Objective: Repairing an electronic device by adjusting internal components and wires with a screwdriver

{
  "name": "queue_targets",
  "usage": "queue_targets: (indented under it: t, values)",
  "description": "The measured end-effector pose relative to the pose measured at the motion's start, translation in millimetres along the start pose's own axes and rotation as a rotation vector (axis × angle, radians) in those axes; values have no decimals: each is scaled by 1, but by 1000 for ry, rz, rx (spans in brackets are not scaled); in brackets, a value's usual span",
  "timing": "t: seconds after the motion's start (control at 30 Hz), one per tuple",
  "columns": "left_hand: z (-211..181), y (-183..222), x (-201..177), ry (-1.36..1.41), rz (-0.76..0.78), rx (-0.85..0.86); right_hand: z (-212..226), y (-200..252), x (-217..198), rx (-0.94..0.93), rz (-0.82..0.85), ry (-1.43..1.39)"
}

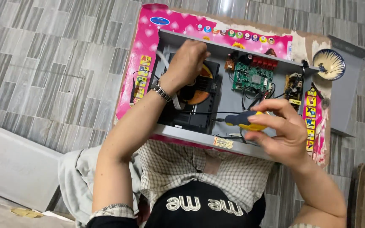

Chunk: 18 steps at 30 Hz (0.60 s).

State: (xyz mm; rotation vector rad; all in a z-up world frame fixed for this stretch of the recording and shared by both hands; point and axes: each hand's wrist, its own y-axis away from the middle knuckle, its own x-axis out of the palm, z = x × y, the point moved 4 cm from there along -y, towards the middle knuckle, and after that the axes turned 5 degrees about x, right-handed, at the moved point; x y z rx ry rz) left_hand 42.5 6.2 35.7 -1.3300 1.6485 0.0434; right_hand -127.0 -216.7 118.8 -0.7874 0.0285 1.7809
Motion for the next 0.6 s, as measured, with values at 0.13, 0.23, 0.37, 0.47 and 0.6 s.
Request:
queue_targets:
  t: [0.13,0.23,0.37,0.47,0.6]
  values:
    - [-25,-7,-24,236,-186,-113,6,-6,2,50,-8,6]
    - [-24,-1,-12,646,18,-449,-6,-5,1,34,-59,-69]
    - [-11,9,24,1167,51,-735,-15,-4,0,35,-99,-34]
    - [1,10,34,1220,-55,-750,-11,-10,5,-105,-154,-162]
    - [6,8,23,1261,-134,-833,-18,-8,7,-142,-193,-69]
